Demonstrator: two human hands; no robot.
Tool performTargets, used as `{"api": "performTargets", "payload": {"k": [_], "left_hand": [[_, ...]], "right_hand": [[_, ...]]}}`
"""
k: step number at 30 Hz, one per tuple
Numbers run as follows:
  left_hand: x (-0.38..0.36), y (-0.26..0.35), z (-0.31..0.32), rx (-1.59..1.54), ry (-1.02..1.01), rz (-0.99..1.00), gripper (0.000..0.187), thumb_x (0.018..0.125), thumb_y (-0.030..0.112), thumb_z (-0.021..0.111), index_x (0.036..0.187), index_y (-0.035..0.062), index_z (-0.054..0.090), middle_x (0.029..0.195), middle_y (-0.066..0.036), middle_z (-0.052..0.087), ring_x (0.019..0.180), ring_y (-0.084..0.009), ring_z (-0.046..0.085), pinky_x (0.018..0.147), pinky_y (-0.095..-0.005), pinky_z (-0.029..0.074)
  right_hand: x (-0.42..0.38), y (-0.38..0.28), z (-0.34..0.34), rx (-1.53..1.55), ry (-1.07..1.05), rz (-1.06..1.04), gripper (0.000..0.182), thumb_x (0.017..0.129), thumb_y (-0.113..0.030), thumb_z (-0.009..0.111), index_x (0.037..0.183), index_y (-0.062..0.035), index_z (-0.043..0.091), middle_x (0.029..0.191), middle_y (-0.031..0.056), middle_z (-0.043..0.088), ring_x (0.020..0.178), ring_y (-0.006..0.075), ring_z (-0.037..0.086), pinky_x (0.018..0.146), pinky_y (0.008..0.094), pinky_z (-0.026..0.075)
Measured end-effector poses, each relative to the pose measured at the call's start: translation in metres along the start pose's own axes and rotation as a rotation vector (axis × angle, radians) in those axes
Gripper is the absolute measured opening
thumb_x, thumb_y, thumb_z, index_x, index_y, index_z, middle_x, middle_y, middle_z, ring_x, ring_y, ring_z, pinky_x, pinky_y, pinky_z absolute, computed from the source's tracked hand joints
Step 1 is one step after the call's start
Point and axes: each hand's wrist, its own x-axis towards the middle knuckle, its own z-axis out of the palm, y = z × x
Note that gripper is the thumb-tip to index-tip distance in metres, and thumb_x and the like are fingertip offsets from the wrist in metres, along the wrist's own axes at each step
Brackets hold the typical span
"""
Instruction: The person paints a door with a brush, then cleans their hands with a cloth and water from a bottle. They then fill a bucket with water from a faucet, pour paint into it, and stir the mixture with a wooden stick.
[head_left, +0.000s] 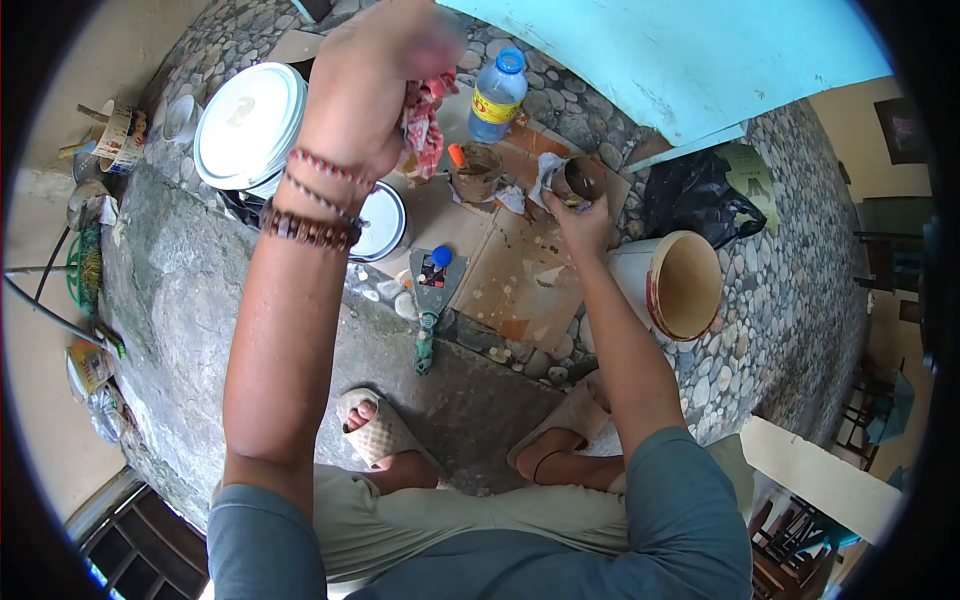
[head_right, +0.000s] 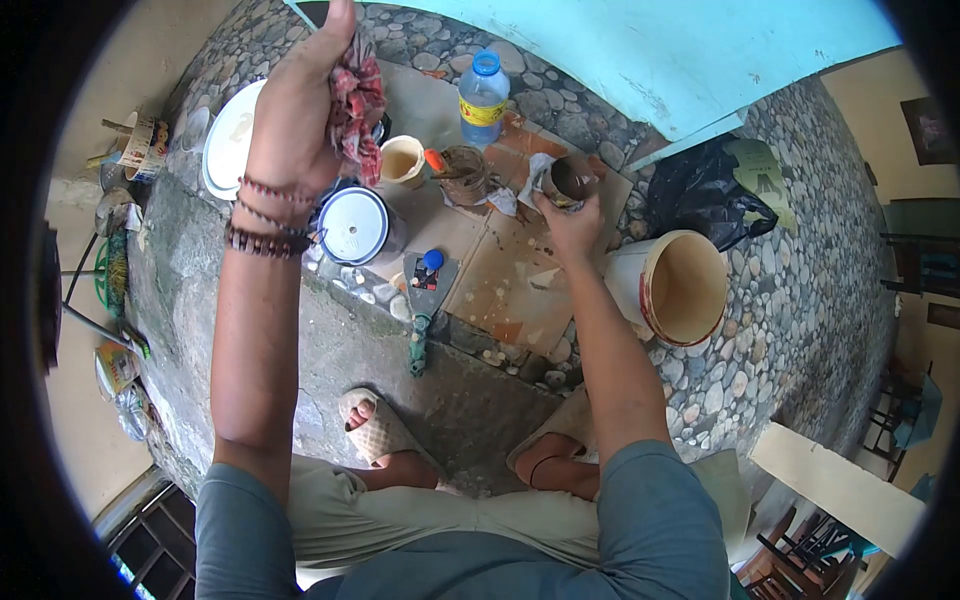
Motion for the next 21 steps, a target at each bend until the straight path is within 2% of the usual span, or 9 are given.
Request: {"api": "performTargets", "payload": {"k": [1, 3, 4, 7, 12, 16, 18, 20, 21], "left_hand": [[0.002, -0.003, -0.009, 0.005, 0.0, 0.004, 0.031, 0.094, 0.034, 0.059, 0.073, 0.0123, 0.053, 0.058, 0.004, 0.049, 0.044, -0.0072, 0.043, 0.043, -0.0195, 0.036], [0.004, 0.004, -0.028, -0.056, -0.285, -0.076, 0.017, 0.095, 0.015, 0.053, 0.103, 0.0021, 0.061, 0.093, -0.005, 0.065, 0.085, -0.013, 0.062, 0.075, -0.0274, 0.049], [0.002, 0.004, -0.027, -0.002, -0.29, -0.023, 0.019, 0.096, 0.016, 0.052, 0.11, 0.0035, 0.057, 0.097, -0.004, 0.063, 0.088, -0.0114, 0.061, 0.078, -0.0262, 0.049], [-0.006, 0.005, -0.019, -0.004, -0.238, 0.02, 0.019, 0.096, 0.013, 0.051, 0.111, 0.0035, 0.056, 0.096, -0.003, 0.062, 0.089, -0.0111, 0.06, 0.079, -0.0254, 0.047], [0.0, 0.001, -0.018, 0.035, -0.117, 0.019, 0.016, 0.097, 0.021, 0.052, 0.087, 0.0088, 0.054, 0.071, 0.002, 0.057, 0.049, -0.0068, 0.051, 0.042, -0.0189, 0.038], [0.005, -0.011, -0.018, 0.111, -0.127, 0.003, 0.027, 0.093, 0.035, 0.059, 0.08, 0.0113, 0.057, 0.063, 0.003, 0.054, 0.049, -0.0062, 0.05, 0.042, -0.0201, 0.039], [0.004, -0.019, -0.01, 0.155, -0.107, -0.016, 0.031, 0.096, 0.034, 0.055, 0.082, 0.007, 0.059, 0.063, 0.001, 0.055, 0.05, -0.0072, 0.051, 0.046, -0.0204, 0.042], [-0.006, -0.03, 0.012, -0.018, -0.092, -0.046, 0.034, 0.099, 0.032, 0.049, 0.084, 0.0028, 0.059, 0.065, -0.002, 0.056, 0.052, -0.0088, 0.052, 0.049, -0.0208, 0.044], [-0.01, -0.037, 0.009, 0.087, -0.149, -0.1, 0.035, 0.099, 0.032, 0.047, 0.083, 0.0024, 0.059, 0.072, -0.004, 0.06, 0.059, -0.0116, 0.058, 0.055, -0.0225, 0.047]], "right_hand": [[0.005, 0.002, 0.006, -0.012, -0.013, 0.018, 0.074, 0.057, -0.036, 0.088, 0.111, 0.005, 0.056, 0.101, 0.0211, 0.066, 0.095, 0.035, 0.065, 0.082, 0.0408, 0.05], [0.012, 0.003, 0.018, -0.046, -0.021, 0.013, 0.075, 0.057, -0.037, 0.088, 0.111, 0.005, 0.056, 0.1, 0.0216, 0.066, 0.095, 0.0362, 0.065, 0.082, 0.0418, 0.05], [0.014, 0.004, 0.023, -0.086, -0.029, 0.008, 0.076, 0.056, -0.037, 0.088, 0.11, 0.0051, 0.056, 0.1, 0.0222, 0.066, 0.095, 0.0373, 0.064, 0.082, 0.0429, 0.05], [0.016, 0.004, 0.03, -0.019, -0.053, 0.099, 0.078, 0.055, -0.039, 0.088, 0.111, 0.0049, 0.056, 0.1, 0.0221, 0.066, 0.096, 0.0374, 0.064, 0.083, 0.0433, 0.049], [0.003, -0.009, 0.014, -0.105, 0.012, -0.002, 0.087, 0.056, -0.041, 0.089, 0.121, 0.006, 0.051, 0.12, 0.0245, 0.056, 0.112, 0.0366, 0.055, 0.093, 0.0431, 0.044], [-0.011, -0.032, -0.011, 0.013, 0.247, -0.042, 0.079, 0.073, -0.034, 0.081, 0.131, 0.0054, 0.045, 0.136, 0.0234, 0.044, 0.122, 0.0344, 0.046, 0.099, 0.0435, 0.039], [0.006, -0.076, -0.025, 0.134, 0.31, -0.147, 0.057, 0.088, -0.023, 0.066, 0.133, 0.0052, 0.045, 0.134, 0.0167, 0.048, 0.122, 0.0257, 0.047, 0.104, 0.0365, 0.035], [0.005, -0.176, -0.038, 0.498, 0.03, -0.241, 0.048, 0.096, -0.023, 0.051, 0.134, 0.0056, 0.043, 0.137, 0.0179, 0.047, 0.123, 0.0259, 0.047, 0.104, 0.035, 0.034], [0.001, -0.214, -0.043, 0.504, -0.027, -0.375, 0.045, 0.096, -0.021, 0.049, 0.133, 0.006, 0.045, 0.129, 0.0178, 0.051, 0.108, 0.022, 0.051, 0.095, 0.0326, 0.039]]}}
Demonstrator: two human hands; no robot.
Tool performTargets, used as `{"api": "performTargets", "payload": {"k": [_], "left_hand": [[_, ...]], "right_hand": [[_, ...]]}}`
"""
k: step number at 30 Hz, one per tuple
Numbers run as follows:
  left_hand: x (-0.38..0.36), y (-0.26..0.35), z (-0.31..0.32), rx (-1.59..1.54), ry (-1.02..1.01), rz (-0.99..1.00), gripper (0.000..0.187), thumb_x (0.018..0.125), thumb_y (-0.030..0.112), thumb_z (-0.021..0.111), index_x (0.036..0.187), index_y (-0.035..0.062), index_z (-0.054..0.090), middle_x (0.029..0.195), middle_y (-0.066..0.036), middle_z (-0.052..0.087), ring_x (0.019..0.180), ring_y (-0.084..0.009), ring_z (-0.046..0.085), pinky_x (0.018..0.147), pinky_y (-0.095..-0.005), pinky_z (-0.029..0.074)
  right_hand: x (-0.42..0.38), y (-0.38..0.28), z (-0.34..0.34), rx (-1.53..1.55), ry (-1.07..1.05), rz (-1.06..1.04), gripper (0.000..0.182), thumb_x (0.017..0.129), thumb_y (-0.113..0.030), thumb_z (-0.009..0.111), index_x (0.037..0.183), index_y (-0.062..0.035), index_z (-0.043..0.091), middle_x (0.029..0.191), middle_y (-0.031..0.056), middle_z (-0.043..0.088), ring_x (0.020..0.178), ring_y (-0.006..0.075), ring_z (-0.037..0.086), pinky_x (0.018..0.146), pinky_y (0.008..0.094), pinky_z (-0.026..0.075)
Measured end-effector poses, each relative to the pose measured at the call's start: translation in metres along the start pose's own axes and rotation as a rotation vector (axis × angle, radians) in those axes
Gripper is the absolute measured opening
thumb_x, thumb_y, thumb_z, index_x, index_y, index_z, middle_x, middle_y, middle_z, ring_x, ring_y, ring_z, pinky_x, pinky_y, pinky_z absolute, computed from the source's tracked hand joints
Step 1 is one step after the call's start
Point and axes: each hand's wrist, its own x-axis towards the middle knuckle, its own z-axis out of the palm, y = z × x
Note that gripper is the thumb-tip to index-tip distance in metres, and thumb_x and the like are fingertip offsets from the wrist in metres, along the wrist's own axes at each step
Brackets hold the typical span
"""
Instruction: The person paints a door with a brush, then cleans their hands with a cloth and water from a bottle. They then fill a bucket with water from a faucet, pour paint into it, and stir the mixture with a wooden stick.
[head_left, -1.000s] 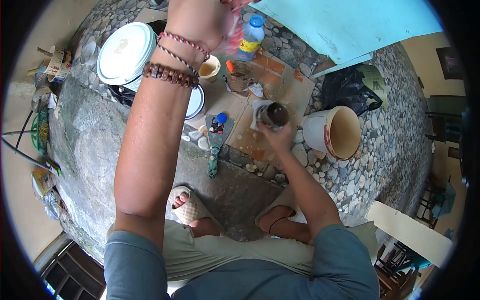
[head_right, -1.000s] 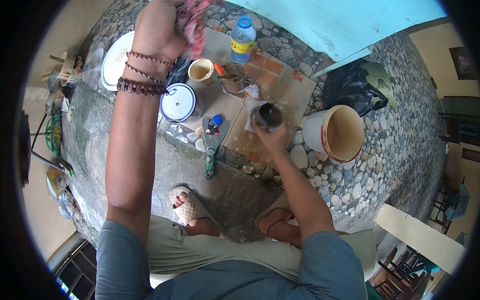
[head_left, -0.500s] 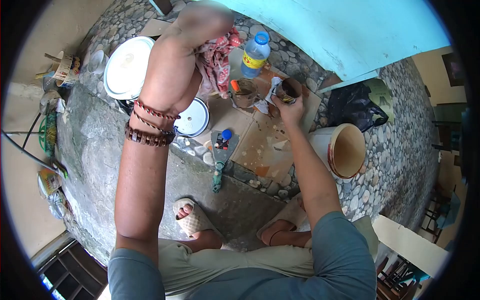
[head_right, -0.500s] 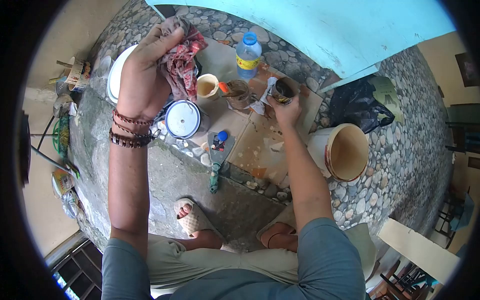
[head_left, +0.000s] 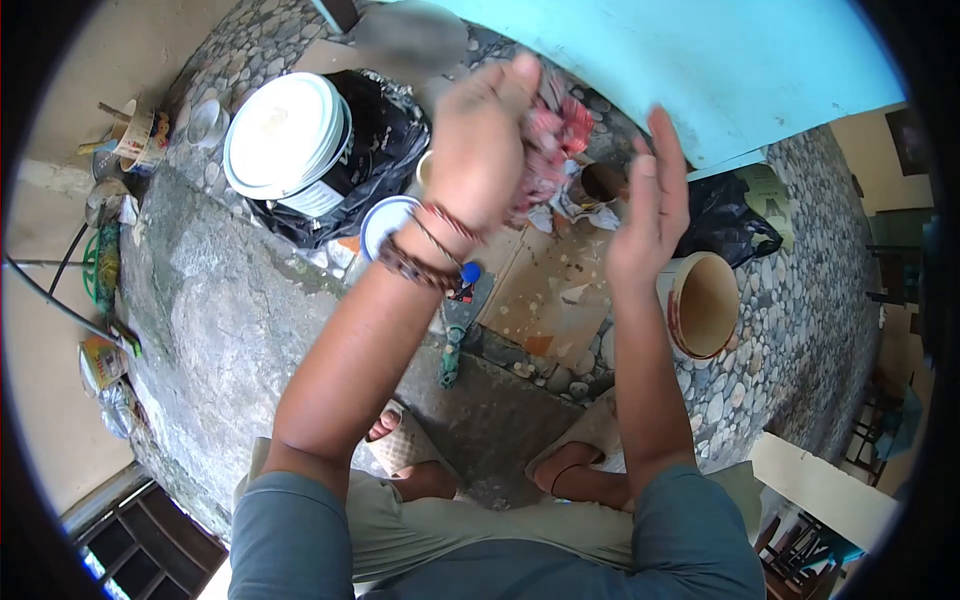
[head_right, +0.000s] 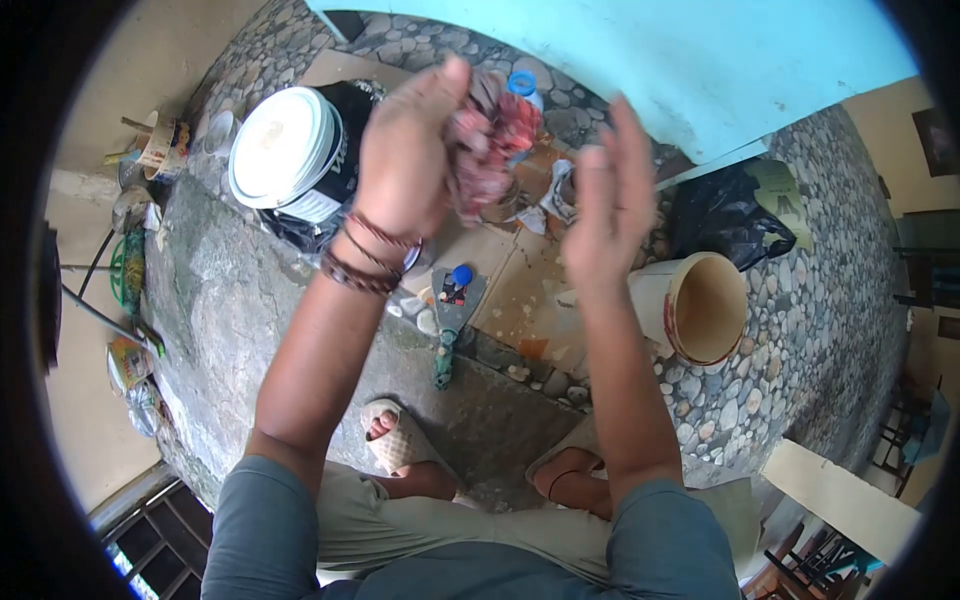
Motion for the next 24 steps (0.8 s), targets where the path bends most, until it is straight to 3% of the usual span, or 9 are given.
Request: {"api": "performTargets", "payload": {"k": [1, 3, 4, 6, 9, 12, 14, 20, 24], "left_hand": [[-0.008, -0.006, 0.009, -0.024, -0.042, -0.001, 0.035, 0.099, 0.032, 0.046, 0.089, 0.002, 0.059, 0.078, -0.005, 0.062, 0.068, -0.0132, 0.06, 0.062, -0.0249, 0.05], [-0.016, -0.016, 0.021, -0.047, -0.098, 0.015, 0.035, 0.1, 0.033, 0.045, 0.094, 0.0016, 0.059, 0.085, -0.007, 0.063, 0.077, -0.0148, 0.061, 0.069, -0.0272, 0.052], [-0.017, -0.02, 0.023, -0.272, -0.099, -0.006, 0.037, 0.1, 0.035, 0.043, 0.108, 0.0009, 0.056, 0.1, -0.01, 0.061, 0.092, -0.0172, 0.059, 0.08, -0.0299, 0.049], [-0.019, -0.011, 0.022, -0.495, -0.097, 0.003, 0.043, 0.1, 0.036, 0.04, 0.121, 0.0001, 0.053, 0.115, -0.013, 0.059, 0.106, -0.0196, 0.056, 0.092, -0.0325, 0.047], [-0.029, 0.01, 0.014, -0.571, -0.107, 0.012, 0.062, 0.1, 0.043, 0.028, 0.146, 0.0014, 0.027, 0.15, -0.014, 0.031, 0.138, -0.0237, 0.029, 0.115, -0.0363, 0.022], [-0.047, -0.005, 0.029, -0.503, -0.184, 0.045, 0.061, 0.1, 0.041, 0.026, 0.146, 0.0021, 0.027, 0.15, -0.013, 0.032, 0.138, -0.0228, 0.031, 0.114, -0.036, 0.023], [-0.054, -0.02, 0.03, -0.447, -0.192, 0.064, 0.058, 0.1, 0.037, 0.026, 0.148, 0.0033, 0.024, 0.151, -0.013, 0.031, 0.137, -0.0208, 0.032, 0.112, -0.0354, 0.026], [-0.025, -0.018, 0.013, -0.484, 0.136, 0.235, 0.053, 0.098, 0.027, 0.038, 0.145, 0.0033, 0.028, 0.141, -0.016, 0.042, 0.129, -0.0242, 0.041, 0.108, -0.0358, 0.032], [-0.02, -0.007, 0.005, -0.476, 0.342, 0.204, 0.046, 0.099, 0.031, 0.039, 0.135, 0.0017, 0.04, 0.131, -0.014, 0.049, 0.111, -0.0232, 0.051, 0.102, -0.0377, 0.038]], "right_hand": [[0.006, -0.022, 0.012, 0.016, -0.084, -0.117, 0.043, 0.097, -0.019, 0.047, 0.131, 0.0063, 0.046, 0.122, 0.0176, 0.056, 0.094, 0.0181, 0.055, 0.085, 0.0301, 0.043], [0.004, -0.012, 0.041, -0.217, -0.176, -0.399, 0.053, 0.099, -0.027, 0.039, 0.139, 0.0083, 0.036, 0.142, 0.027, 0.038, 0.133, 0.0376, 0.038, 0.108, 0.0422, 0.031], [0.005, -0.019, 0.038, -0.13, -0.3, -0.336, 0.055, 0.101, -0.03, 0.034, 0.141, 0.0077, 0.032, 0.149, 0.0277, 0.026, 0.141, 0.0406, 0.017, 0.114, 0.0458, 0.016], [-0.008, -0.05, 0.051, -0.084, -0.24, -0.309, 0.056, 0.102, -0.031, 0.031, 0.143, 0.007, 0.028, 0.15, 0.0271, 0.023, 0.141, 0.0402, 0.017, 0.115, 0.0453, 0.015], [-0.012, -0.062, 0.05, -0.096, -0.4, -0.256, 0.057, 0.102, -0.032, 0.028, 0.144, 0.0064, 0.022, 0.151, 0.027, 0.021, 0.142, 0.0408, 0.014, 0.115, 0.0439, 0.015], [0.009, -0.081, 0.046, 0.085, -0.378, 0.275, 0.059, 0.103, -0.035, 0.023, 0.146, 0.0038, 0.019, 0.152, 0.0206, 0.025, 0.14, 0.0264, 0.026, 0.113, 0.0344, 0.022], [0.011, -0.08, 0.033, 0.084, -0.401, 0.34, 0.063, 0.103, -0.041, 0.022, 0.147, 0.0043, 0.015, 0.153, 0.0169, 0.024, 0.14, 0.0237, 0.027, 0.113, 0.0324, 0.022], [-0.005, -0.062, 0.031, 1.384, -0.39, 0.646, 0.058, 0.102, -0.038, 0.024, 0.145, 0.0018, 0.029, 0.148, 0.0126, 0.033, 0.14, 0.0192, 0.022, 0.115, 0.0352, 0.016], [-0.015, -0.055, 0.032, 0.924, -0.407, 0.551, 0.045, 0.098, -0.014, 0.045, 0.139, 0.0034, 0.038, 0.139, 0.014, 0.044, 0.128, 0.0192, 0.042, 0.108, 0.0353, 0.031]]}}
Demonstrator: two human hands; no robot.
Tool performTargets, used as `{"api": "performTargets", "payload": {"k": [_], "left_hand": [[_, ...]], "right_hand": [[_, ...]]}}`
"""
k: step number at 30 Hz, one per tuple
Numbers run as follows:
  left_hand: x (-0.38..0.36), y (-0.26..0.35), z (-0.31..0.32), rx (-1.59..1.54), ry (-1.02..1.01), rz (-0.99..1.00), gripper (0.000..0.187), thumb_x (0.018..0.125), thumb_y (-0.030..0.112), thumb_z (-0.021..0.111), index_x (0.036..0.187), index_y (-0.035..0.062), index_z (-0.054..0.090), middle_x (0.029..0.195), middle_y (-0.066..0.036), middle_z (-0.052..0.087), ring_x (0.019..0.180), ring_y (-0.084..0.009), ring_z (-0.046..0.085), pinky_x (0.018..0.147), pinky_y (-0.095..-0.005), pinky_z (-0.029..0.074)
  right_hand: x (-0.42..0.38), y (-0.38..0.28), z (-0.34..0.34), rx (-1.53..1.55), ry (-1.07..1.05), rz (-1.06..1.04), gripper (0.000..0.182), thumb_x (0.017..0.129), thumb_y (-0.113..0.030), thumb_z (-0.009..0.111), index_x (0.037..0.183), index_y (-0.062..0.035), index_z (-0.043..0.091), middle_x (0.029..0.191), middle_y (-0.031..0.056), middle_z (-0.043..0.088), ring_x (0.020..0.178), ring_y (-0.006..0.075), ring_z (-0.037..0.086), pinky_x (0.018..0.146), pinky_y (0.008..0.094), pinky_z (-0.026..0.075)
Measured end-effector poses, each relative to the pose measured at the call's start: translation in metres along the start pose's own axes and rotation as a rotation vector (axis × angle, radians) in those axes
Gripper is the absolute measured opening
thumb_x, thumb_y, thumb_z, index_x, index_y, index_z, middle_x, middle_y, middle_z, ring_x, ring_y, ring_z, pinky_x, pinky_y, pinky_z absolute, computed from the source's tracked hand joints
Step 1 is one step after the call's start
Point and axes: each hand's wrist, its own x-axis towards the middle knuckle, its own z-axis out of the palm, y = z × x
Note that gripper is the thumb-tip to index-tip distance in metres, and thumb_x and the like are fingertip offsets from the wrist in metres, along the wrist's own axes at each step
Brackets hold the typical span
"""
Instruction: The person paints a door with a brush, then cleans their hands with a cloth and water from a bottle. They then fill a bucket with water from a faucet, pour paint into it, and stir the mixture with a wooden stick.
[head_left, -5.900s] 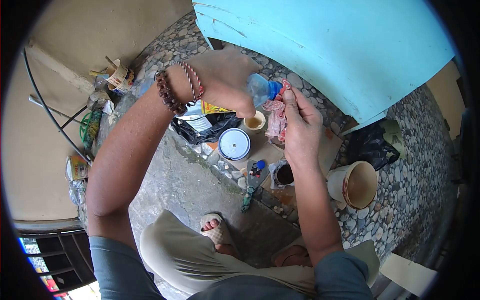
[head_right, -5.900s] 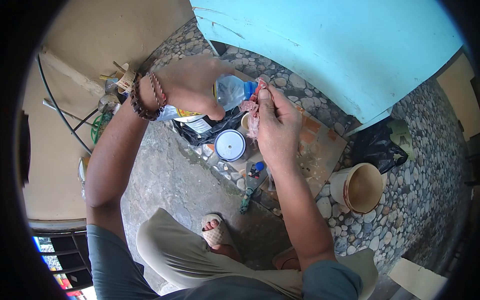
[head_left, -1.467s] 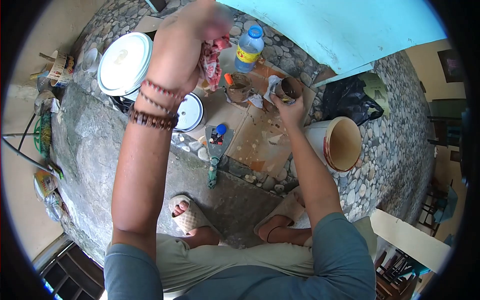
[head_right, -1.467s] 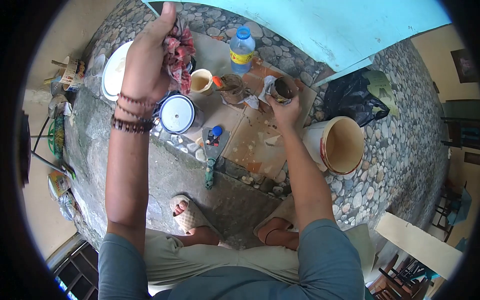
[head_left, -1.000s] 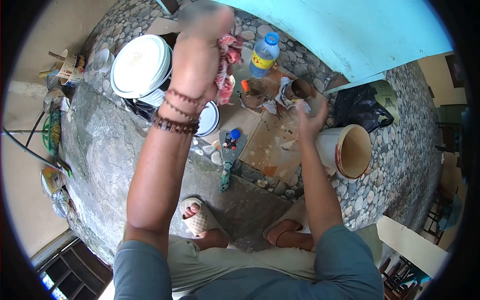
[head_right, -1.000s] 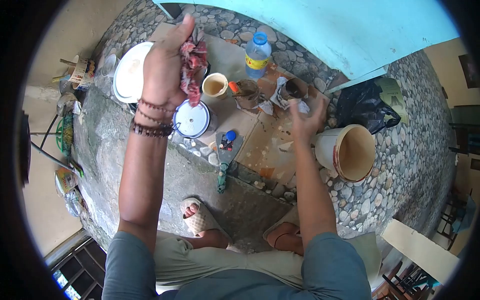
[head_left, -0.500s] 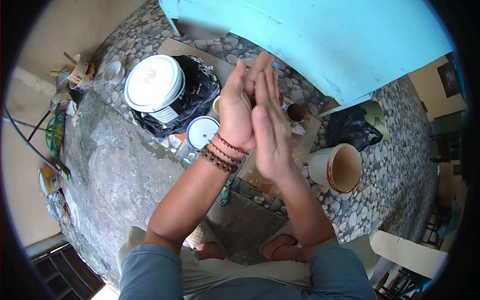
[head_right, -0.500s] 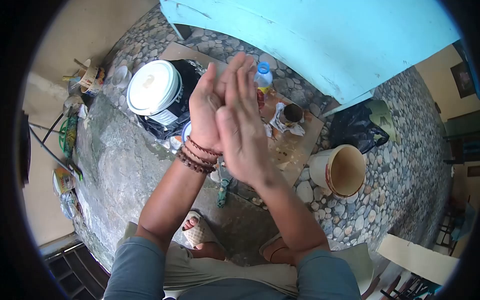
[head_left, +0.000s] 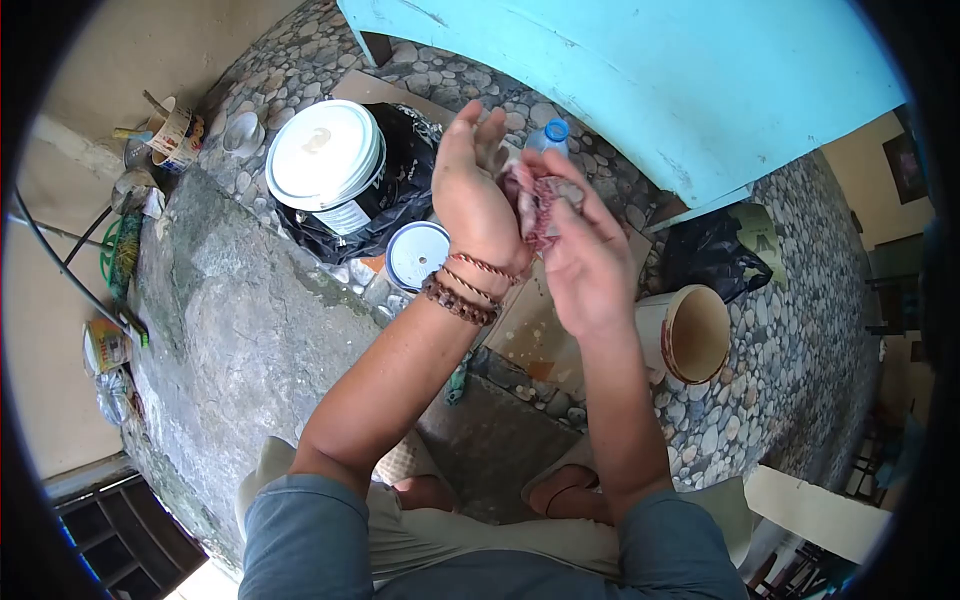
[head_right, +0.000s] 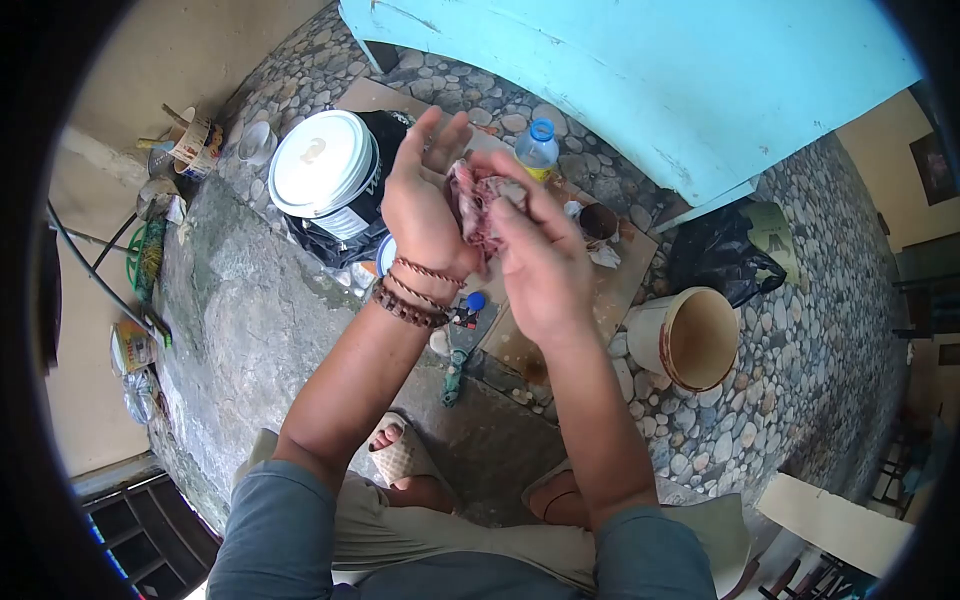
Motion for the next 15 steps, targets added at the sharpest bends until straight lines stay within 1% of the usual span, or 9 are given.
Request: {"api": "performTargets", "payload": {"k": [1, 2, 4, 6, 8, 10, 12, 14, 15], "left_hand": [[0.004, 0.0, 0.001, 0.04, 0.045, 0.06, 0.041, 0.097, 0.031, 0.042, 0.126, 0.0018, 0.048, 0.118, -0.012, 0.055, 0.093, -0.0202, 0.055, 0.089, -0.0336, 0.044], [0.002, -0.001, 0.001, 0.039, 0.044, 0.058, 0.041, 0.097, 0.031, 0.042, 0.126, 0.0018, 0.048, 0.118, -0.012, 0.055, 0.093, -0.0202, 0.055, 0.089, -0.0336, 0.044], [-0.005, 0.0, 0.004, 0.194, -0.139, -0.171, 0.038, 0.096, 0.032, 0.047, 0.119, 0.0031, 0.055, 0.105, -0.007, 0.06, 0.085, -0.0159, 0.055, 0.078, -0.0287, 0.044], [-0.025, 0.004, 0.006, 0.529, -0.382, -0.204, 0.03, 0.092, 0.03, 0.061, 0.104, 0.0026, 0.063, 0.089, 0.002, 0.06, 0.074, -0.0042, 0.049, 0.065, -0.0214, 0.041], [-0.039, -0.005, 0.007, 0.383, -0.5, -0.254, 0.019, 0.091, 0.019, 0.063, 0.099, 0.0014, 0.064, 0.084, 0.002, 0.06, 0.069, -0.0028, 0.049, 0.061, -0.0189, 0.04], [-0.03, 0.003, 0.003, 0.735, -0.409, -0.037, 0.013, 0.091, 0.013, 0.063, 0.093, 0.0006, 0.063, 0.079, 0.002, 0.06, 0.068, -0.003, 0.05, 0.059, -0.0182, 0.04], [-0.021, 0.012, -0.001, 0.578, -0.33, -0.146, 0.014, 0.091, 0.014, 0.063, 0.087, 0.0006, 0.061, 0.075, 0.002, 0.06, 0.066, -0.003, 0.05, 0.058, -0.0184, 0.04], [-0.004, 0.008, -0.013, 0.561, -0.285, 0.096, 0.016, 0.091, 0.015, 0.063, 0.083, 0.0013, 0.061, 0.074, 0.002, 0.06, 0.065, -0.0027, 0.048, 0.058, -0.0191, 0.039], [-0.002, 0.011, -0.016, 0.669, -0.313, 0.125, 0.018, 0.092, 0.018, 0.062, 0.083, 0.002, 0.061, 0.073, 0.003, 0.059, 0.064, -0.0026, 0.047, 0.057, -0.02, 0.039]], "right_hand": [[-0.004, 0.006, 0.004, -0.129, 0.139, -0.079, 0.037, 0.094, -0.01, 0.055, 0.129, 0.0038, 0.051, 0.121, 0.0104, 0.059, 0.108, 0.0139, 0.055, 0.093, 0.028, 0.043], [-0.004, 0.006, 0.0, -0.131, 0.14, -0.08, 0.037, 0.094, -0.01, 0.055, 0.129, 0.0038, 0.051, 0.121, 0.0104, 0.059, 0.108, 0.0139, 0.055, 0.093, 0.028, 0.043], [0.001, -0.001, -0.011, -0.484, 0.408, -0.266, 0.03, 0.094, -0.017, 0.059, 0.114, 0.0044, 0.062, 0.103, 0.0052, 0.065, 0.091, 0.0083, 0.058, 0.08, 0.023, 0.046], [0.009, -0.02, -0.016, -0.688, 0.582, -0.264, 0.027, 0.093, -0.02, 0.061, 0.105, 0.0035, 0.067, 0.091, 0.0033, 0.066, 0.083, 0.0063, 0.057, 0.074, 0.0222, 0.046], [0.021, -0.024, -0.014, -0.69, 0.546, -0.288, 0.026, 0.093, -0.02, 0.062, 0.105, 0.0029, 0.067, 0.091, 0.0033, 0.066, 0.083, 0.0065, 0.057, 0.074, 0.0224, 0.046], [0.021, -0.02, -0.012, -0.684, 0.502, -0.33, 0.026, 0.092, -0.02, 0.062, 0.105, 0.0023, 0.067, 0.091, 0.0033, 0.066, 0.084, 0.0067, 0.058, 0.074, 0.0226, 0.046], [0.021, -0.013, -0.006, -0.907, 0.373, -0.351, 0.026, 0.091, -0.019, 0.063, 0.107, 0.0004, 0.067, 0.094, 0.0044, 0.067, 0.084, 0.0089, 0.059, 0.076, 0.0233, 0.046], [0.017, -0.005, -0.008, -0.881, 0.344, -0.364, 0.028, 0.089, -0.016, 0.064, 0.11, 0.0022, 0.066, 0.1, 0.0065, 0.066, 0.089, 0.0122, 0.06, 0.081, 0.0247, 0.047], [0.016, -0.004, -0.01, -0.698, 0.364, -0.325, 0.028, 0.088, -0.013, 0.065, 0.11, 0.0035, 0.066, 0.1, 0.0076, 0.066, 0.088, 0.0128, 0.061, 0.081, 0.025, 0.048]]}}
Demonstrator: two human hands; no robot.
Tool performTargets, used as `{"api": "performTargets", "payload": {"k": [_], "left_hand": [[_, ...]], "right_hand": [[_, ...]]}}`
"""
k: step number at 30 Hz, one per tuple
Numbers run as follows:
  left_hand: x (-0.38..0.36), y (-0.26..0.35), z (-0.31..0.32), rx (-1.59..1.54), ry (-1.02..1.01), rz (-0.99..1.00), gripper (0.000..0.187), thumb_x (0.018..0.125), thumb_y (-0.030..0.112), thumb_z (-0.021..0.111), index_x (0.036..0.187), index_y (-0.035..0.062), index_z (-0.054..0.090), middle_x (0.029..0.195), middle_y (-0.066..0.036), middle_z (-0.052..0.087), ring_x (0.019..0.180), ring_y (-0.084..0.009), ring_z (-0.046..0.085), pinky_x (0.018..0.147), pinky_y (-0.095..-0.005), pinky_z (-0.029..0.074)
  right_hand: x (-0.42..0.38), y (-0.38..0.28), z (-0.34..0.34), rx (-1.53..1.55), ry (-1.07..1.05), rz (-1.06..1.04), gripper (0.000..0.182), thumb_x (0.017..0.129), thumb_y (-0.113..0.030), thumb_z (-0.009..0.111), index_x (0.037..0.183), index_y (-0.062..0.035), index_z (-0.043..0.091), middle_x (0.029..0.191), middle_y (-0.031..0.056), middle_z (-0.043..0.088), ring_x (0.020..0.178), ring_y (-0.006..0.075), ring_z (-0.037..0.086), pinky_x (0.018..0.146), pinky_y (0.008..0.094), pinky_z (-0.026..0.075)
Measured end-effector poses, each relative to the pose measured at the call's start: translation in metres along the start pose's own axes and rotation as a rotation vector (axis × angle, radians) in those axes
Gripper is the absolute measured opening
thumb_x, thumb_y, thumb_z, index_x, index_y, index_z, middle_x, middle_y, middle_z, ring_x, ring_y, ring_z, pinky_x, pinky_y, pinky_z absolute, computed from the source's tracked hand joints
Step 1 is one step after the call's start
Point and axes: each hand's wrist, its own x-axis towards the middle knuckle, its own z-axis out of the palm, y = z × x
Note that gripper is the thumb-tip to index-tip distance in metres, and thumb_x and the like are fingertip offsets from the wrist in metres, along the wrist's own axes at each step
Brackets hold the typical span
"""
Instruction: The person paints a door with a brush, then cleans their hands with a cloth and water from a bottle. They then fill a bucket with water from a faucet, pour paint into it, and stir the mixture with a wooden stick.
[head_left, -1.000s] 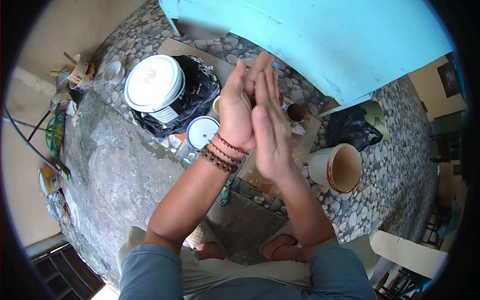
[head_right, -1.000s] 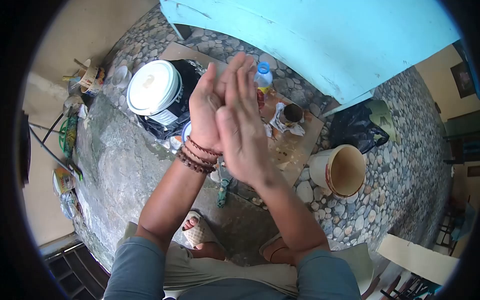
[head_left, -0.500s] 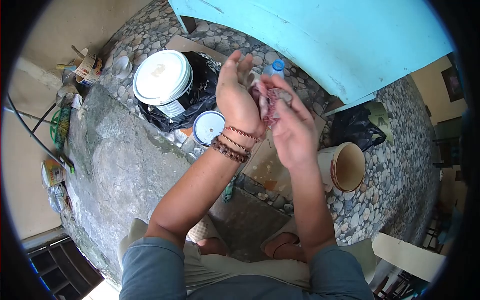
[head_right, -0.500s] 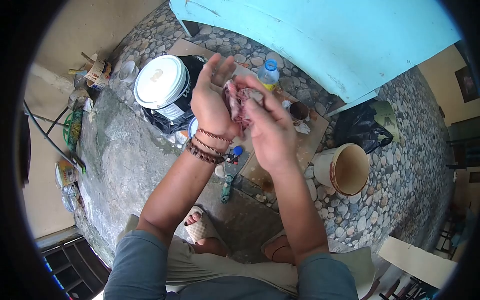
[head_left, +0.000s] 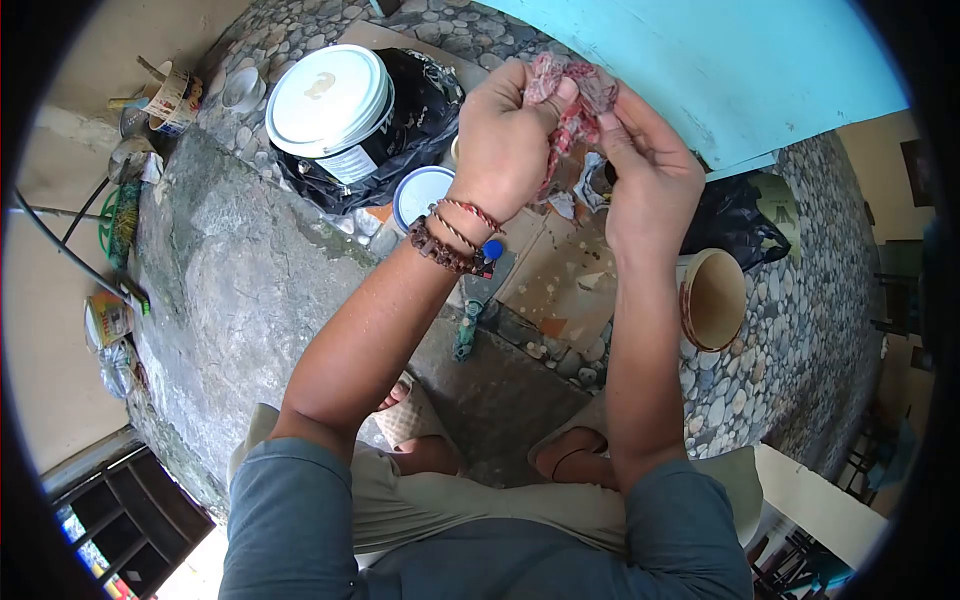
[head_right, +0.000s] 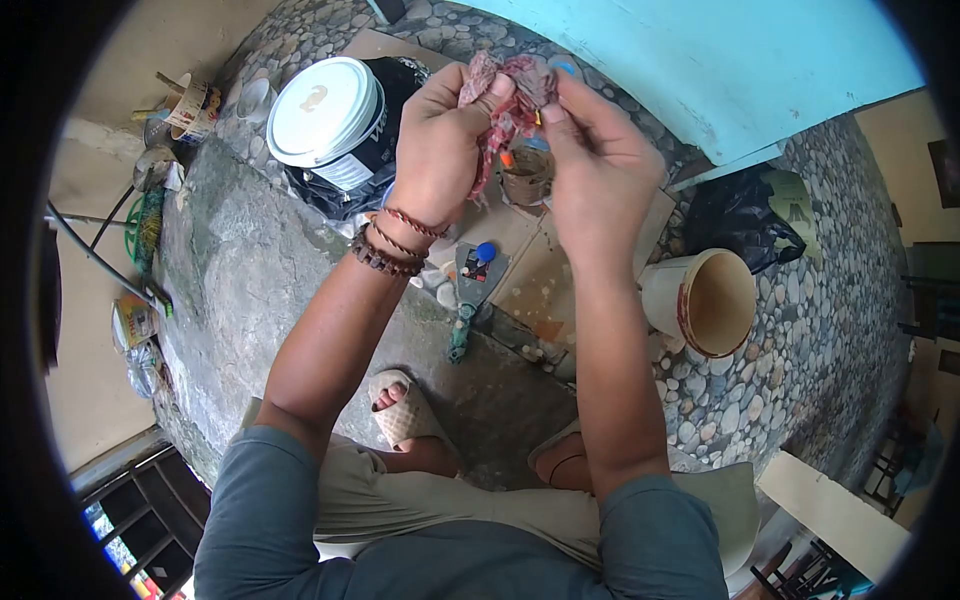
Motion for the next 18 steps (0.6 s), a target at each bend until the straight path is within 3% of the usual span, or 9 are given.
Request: {"api": "performTargets", "payload": {"k": [4, 5, 7, 9, 11, 12, 15, 16, 18], "left_hand": [[-0.003, -0.007, 0.002, 0.059, -0.061, 0.02, 0.032, 0.093, 0.027, 0.061, 0.077, -0.0008, 0.06, 0.064, 0.0, 0.057, 0.059, -0.0047, 0.045, 0.053, -0.0249, 0.04], [-0.005, -0.006, 0.0, 0.054, -0.064, 0.027, 0.032, 0.093, 0.027, 0.061, 0.077, -0.0008, 0.06, 0.064, 0.0, 0.057, 0.059, -0.0047, 0.045, 0.053, -0.0249, 0.04], [-0.01, -0.002, 0.0, 0.045, -0.106, -0.161, 0.037, 0.094, 0.031, 0.059, 0.076, -0.0012, 0.06, 0.066, 0.0, 0.057, 0.061, -0.0039, 0.047, 0.054, -0.0238, 0.042], [-0.014, -0.004, 0.007, -0.113, -0.126, -0.088, 0.037, 0.097, 0.033, 0.055, 0.086, -0.0015, 0.061, 0.069, 0.001, 0.058, 0.063, -0.0041, 0.049, 0.057, -0.0223, 0.044], [-0.018, -0.004, 0.01, -0.269, -0.183, -0.181, 0.03, 0.098, 0.031, 0.052, 0.095, 0.0017, 0.059, 0.083, 0.0, 0.061, 0.073, -0.0043, 0.054, 0.064, -0.0201, 0.045], [-0.021, -0.005, 0.014, -0.26, -0.165, -0.181, 0.025, 0.099, 0.025, 0.051, 0.106, 0.0017, 0.055, 0.091, -0.001, 0.062, 0.078, -0.0048, 0.056, 0.067, -0.0205, 0.046], [-0.022, -0.009, 0.019, -0.362, -0.163, -0.144, 0.02, 0.098, 0.02, 0.053, 0.107, 0.0022, 0.054, 0.091, -0.002, 0.062, 0.077, -0.0059, 0.057, 0.067, -0.0207, 0.046], [-0.018, -0.008, 0.008, -0.324, -0.182, -0.221, 0.015, 0.097, 0.015, 0.052, 0.104, 0.0026, 0.054, 0.092, -0.003, 0.062, 0.077, -0.0069, 0.058, 0.068, -0.0208, 0.046], [-0.012, -0.012, 0.005, -0.292, -0.107, -0.152, 0.012, 0.097, 0.014, 0.052, 0.102, 0.0029, 0.054, 0.091, -0.003, 0.062, 0.077, -0.0069, 0.058, 0.068, -0.0209, 0.046]], "right_hand": [[0.005, -0.013, 0.002, 0.38, 0.082, 0.146, 0.023, 0.086, -0.004, 0.066, 0.107, 0.0066, 0.065, 0.095, 0.0092, 0.067, 0.082, 0.0123, 0.063, 0.074, 0.0238, 0.051], [0.004, -0.014, 0.004, 0.377, 0.081, 0.137, 0.023, 0.086, -0.004, 0.066, 0.107, 0.0066, 0.065, 0.095, 0.0092, 0.067, 0.082, 0.0123, 0.063, 0.074, 0.0238, 0.051], [0.001, -0.008, 0.006, 0.191, -0.065, 0.092, 0.021, 0.086, 0.0, 0.066, 0.106, 0.0055, 0.066, 0.091, 0.0083, 0.068, 0.076, 0.0097, 0.063, 0.068, 0.0206, 0.05], [0.003, -0.001, 0.001, 0.153, -0.022, 0.061, 0.019, 0.087, -0.002, 0.066, 0.105, 0.0041, 0.066, 0.09, 0.0076, 0.067, 0.074, 0.0085, 0.061, 0.065, 0.0192, 0.049], [0.005, 0.003, -0.005, 0.319, 0.115, 0.152, 0.018, 0.086, -0.004, 0.068, 0.102, 0.004, 0.067, 0.088, 0.0065, 0.067, 0.072, 0.0081, 0.06, 0.063, 0.0185, 0.048], [0.008, 0.004, -0.005, 0.334, 0.173, 0.162, 0.019, 0.088, -0.009, 0.068, 0.102, 0.0036, 0.067, 0.088, 0.0076, 0.067, 0.076, 0.01, 0.061, 0.067, 0.0209, 0.049], [0.008, -0.005, -0.007, 0.533, 0.166, 0.316, 0.03, 0.092, -0.019, 0.063, 0.109, 0.0057, 0.062, 0.096, 0.011, 0.066, 0.084, 0.0139, 0.061, 0.076, 0.0259, 0.05], [0.011, -0.004, -0.012, 0.552, 0.071, 0.337, 0.046, 0.099, -0.032, 0.048, 0.121, 0.0077, 0.054, 0.114, 0.0192, 0.061, 0.106, 0.023, 0.058, 0.092, 0.0338, 0.046], [0.011, -0.017, -0.011, 0.726, -0.002, 0.3, 0.051, 0.101, -0.036, 0.041, 0.125, 0.0087, 0.05, 0.122, 0.0218, 0.056, 0.115, 0.0267, 0.053, 0.099, 0.0371, 0.042]]}}
